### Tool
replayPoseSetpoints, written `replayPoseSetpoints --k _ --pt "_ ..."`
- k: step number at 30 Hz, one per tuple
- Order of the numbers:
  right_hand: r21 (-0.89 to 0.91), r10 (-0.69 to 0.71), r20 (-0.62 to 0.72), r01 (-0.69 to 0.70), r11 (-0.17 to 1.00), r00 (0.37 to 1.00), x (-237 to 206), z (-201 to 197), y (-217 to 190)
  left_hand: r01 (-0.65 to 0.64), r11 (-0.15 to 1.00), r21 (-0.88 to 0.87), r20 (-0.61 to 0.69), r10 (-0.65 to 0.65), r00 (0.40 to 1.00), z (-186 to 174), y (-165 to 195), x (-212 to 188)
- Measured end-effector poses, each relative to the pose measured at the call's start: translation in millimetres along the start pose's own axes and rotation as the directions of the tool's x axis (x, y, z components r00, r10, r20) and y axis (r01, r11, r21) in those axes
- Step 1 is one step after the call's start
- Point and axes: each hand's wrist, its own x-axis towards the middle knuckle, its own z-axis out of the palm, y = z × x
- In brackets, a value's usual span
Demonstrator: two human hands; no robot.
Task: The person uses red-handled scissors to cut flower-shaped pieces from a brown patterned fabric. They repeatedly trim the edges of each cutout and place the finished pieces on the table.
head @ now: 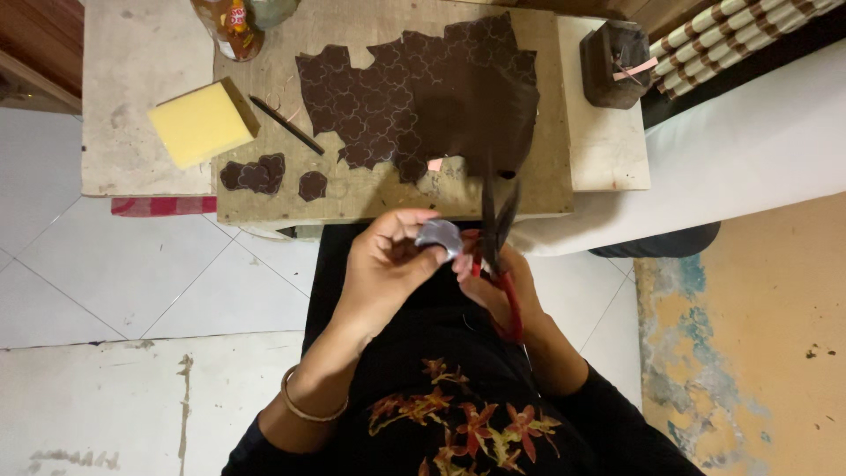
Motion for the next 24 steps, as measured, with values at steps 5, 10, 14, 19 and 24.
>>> replayPoseSetpoints --k 5,10,14,19,24 --pt "0.28 0.276 -0.123 -0.234 0.931 0.953 4 5 -3 0.094 0.996 -0.012 0.123 -0.091 0.988 2 -5 1" --pt "0.418 0.282 -0.067 -0.23 0.879 0.957 7 1 -2 0.338 0.911 -0.236 0.038 -0.339 0.94 -6 -17 7" --pt "0.267 0.255 -0.171 -0.205 0.942 0.952 11 5 4 0.256 0.946 -0.198 0.041 -0.253 0.967 -6 -35 10" --pt "0.267 0.255 -0.074 -0.227 0.937 0.964 14 9 16 0.245 0.874 -0.419 0.05 -0.247 0.968 0 -61 8" --pt "0.344 0.231 -0.118 -0.178 0.922 0.966 19 17 35 0.347 0.818 -0.459 0.027 -0.378 0.925 -11 -77 3"
